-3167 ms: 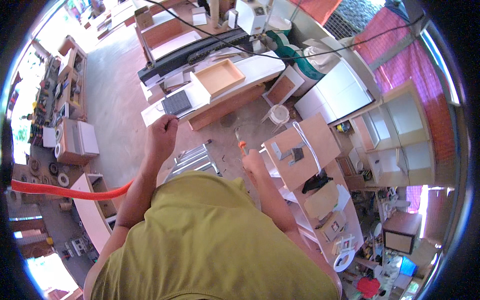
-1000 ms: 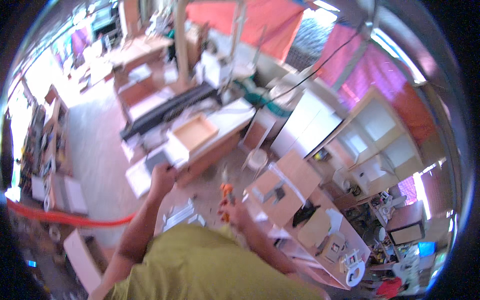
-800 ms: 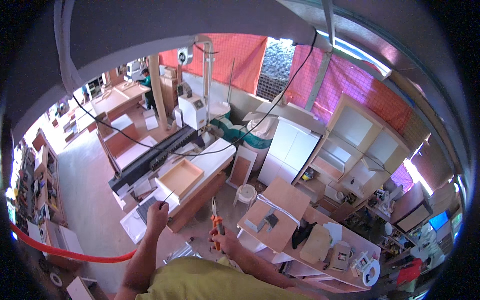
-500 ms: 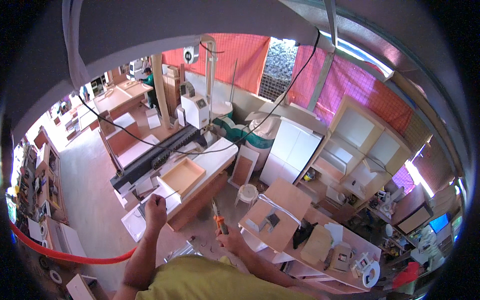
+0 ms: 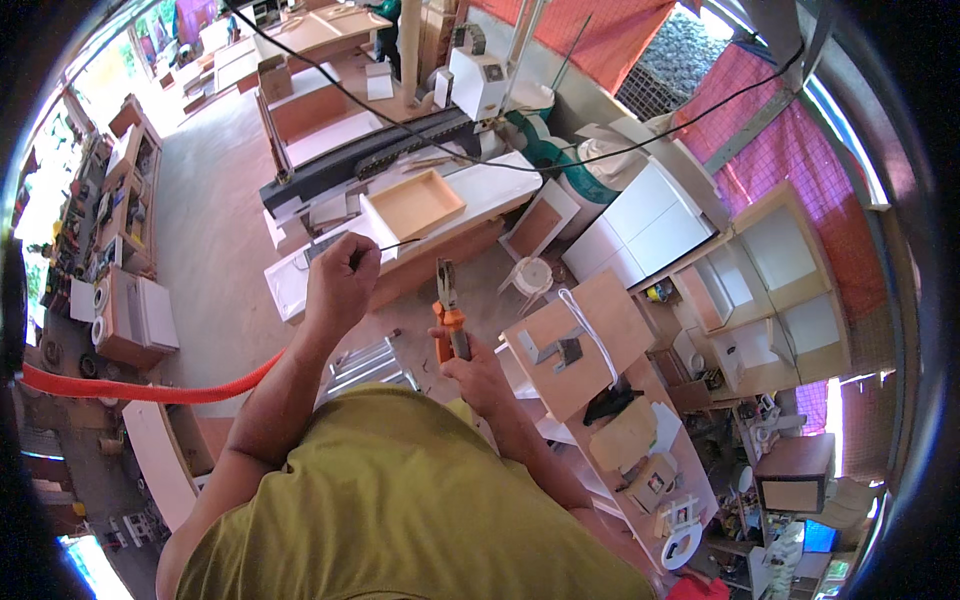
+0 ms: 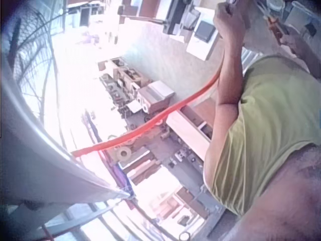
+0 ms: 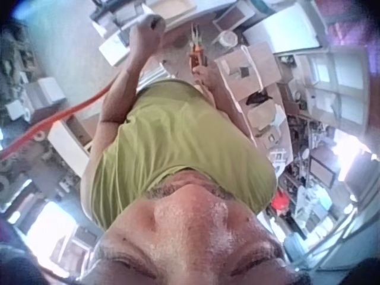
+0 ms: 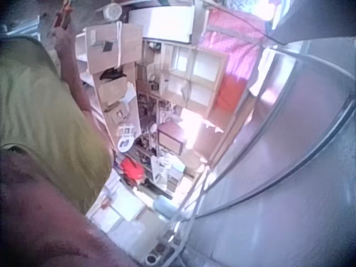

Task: The person strips the insulation from a black wire using pliers, then secures the wire to a ceiling-mounted fixture and wraps the connection with black electrical tape.

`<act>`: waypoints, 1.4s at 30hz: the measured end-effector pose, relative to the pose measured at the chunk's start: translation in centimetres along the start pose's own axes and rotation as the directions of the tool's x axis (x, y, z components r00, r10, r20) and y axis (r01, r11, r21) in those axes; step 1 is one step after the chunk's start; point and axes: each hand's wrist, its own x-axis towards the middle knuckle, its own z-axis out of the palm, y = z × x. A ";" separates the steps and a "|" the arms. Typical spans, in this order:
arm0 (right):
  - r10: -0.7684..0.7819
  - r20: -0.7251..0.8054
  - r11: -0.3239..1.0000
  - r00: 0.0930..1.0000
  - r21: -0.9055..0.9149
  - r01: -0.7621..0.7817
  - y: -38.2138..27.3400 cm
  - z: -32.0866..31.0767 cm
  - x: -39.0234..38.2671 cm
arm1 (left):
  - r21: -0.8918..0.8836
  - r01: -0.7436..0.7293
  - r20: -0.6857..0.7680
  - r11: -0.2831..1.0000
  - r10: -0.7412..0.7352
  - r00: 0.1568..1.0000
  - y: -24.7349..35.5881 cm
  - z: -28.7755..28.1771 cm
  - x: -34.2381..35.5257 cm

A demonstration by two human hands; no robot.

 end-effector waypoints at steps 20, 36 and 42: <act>-0.124 0.059 0.991 0.991 -0.033 0.126 -1.7 1.3 1.7 | 0.033 -0.093 0.086 0.995 0.090 0.992 -0.5 0.4 -2.2; -0.052 0.069 0.995 0.996 0.084 0.046 -1.4 1.0 1.8 | 0.040 -0.084 0.102 0.996 0.080 0.992 -0.3 0.4 -2.5; -0.011 0.042 0.992 0.999 0.125 0.006 -1.2 1.2 2.0 | 0.041 -0.090 0.113 0.995 0.085 0.990 -0.4 0.5 -2.6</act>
